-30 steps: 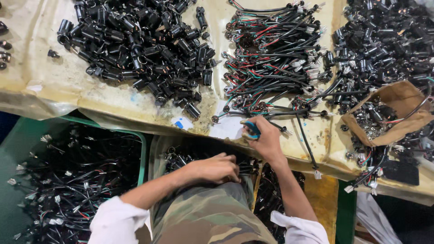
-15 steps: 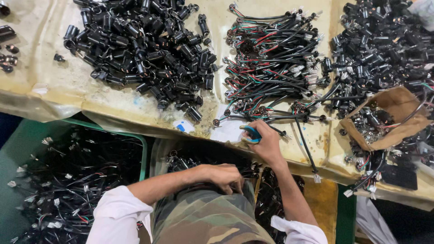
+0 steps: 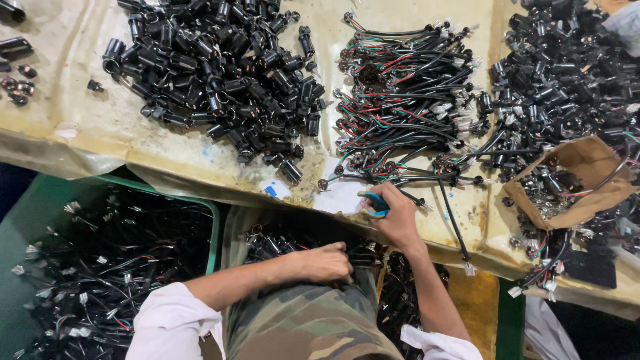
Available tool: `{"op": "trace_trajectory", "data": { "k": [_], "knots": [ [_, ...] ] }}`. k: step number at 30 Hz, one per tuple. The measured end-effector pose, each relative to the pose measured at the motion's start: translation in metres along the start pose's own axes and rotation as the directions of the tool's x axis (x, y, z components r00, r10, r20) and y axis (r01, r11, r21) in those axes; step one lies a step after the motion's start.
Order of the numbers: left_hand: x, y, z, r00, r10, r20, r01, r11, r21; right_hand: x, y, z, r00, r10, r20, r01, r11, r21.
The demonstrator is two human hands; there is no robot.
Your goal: The person repeatedly picks small black cylindrical components with attached wires from a table, uses blue-handled pliers to cut the wires near the component, and drops the cut pieces into a green bin below. The process continues with many similar items across the table.
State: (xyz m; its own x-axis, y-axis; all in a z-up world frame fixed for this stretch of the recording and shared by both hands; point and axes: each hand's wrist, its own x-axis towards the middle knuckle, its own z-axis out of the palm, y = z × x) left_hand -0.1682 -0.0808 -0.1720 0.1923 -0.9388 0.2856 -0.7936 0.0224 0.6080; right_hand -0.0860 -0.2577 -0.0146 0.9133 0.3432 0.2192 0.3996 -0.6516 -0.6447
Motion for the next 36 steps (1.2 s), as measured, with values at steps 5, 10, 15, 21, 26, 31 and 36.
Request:
{"op": "trace_trajectory", "data": {
  "k": [5, 10, 15, 21, 26, 31, 36],
  "knots": [
    [0.002, -0.005, 0.004, 0.999, 0.025, 0.021, -0.023, 0.994, -0.106, 0.002, 0.001, 0.000, 1.000, -0.003, 0.009, 0.003, 1.000, 0.011],
    [-0.001, 0.010, -0.024, 0.999, 0.023, -0.037, -0.028, 0.989, -0.145, 0.001, -0.003, -0.005, 1.000, 0.001, 0.019, -0.001, 1.000, -0.003],
    [-0.023, 0.026, -0.117, 0.929, -0.307, -0.206, 0.198, 0.884, -0.423, -0.004, -0.023, -0.004, 0.991, -0.008, -0.134, 0.011, 1.000, 0.020],
    [-0.017, -0.033, -0.206, 0.391, -0.325, -0.861, 0.771, 0.627, 0.114, 0.000, -0.039, 0.043, 0.996, -0.065, -0.069, 0.055, 0.989, -0.135],
    [0.006, -0.074, -0.226, 0.331, -0.550, -0.767, 0.934, 0.307, 0.183, 0.006, -0.024, 0.044, 0.990, 0.139, 0.031, -0.133, 0.981, -0.138],
    [-0.004, -0.052, -0.242, 0.334, -0.293, -0.896, 0.826, 0.548, 0.129, 0.003, -0.024, 0.041, 0.984, 0.178, -0.004, -0.175, 0.963, -0.204],
    [-0.009, -0.017, -0.239, 0.232, -0.158, -0.960, 0.483, 0.875, -0.027, 0.007, -0.026, 0.047, 0.987, 0.154, 0.046, -0.132, 0.938, -0.321]
  ]
}}
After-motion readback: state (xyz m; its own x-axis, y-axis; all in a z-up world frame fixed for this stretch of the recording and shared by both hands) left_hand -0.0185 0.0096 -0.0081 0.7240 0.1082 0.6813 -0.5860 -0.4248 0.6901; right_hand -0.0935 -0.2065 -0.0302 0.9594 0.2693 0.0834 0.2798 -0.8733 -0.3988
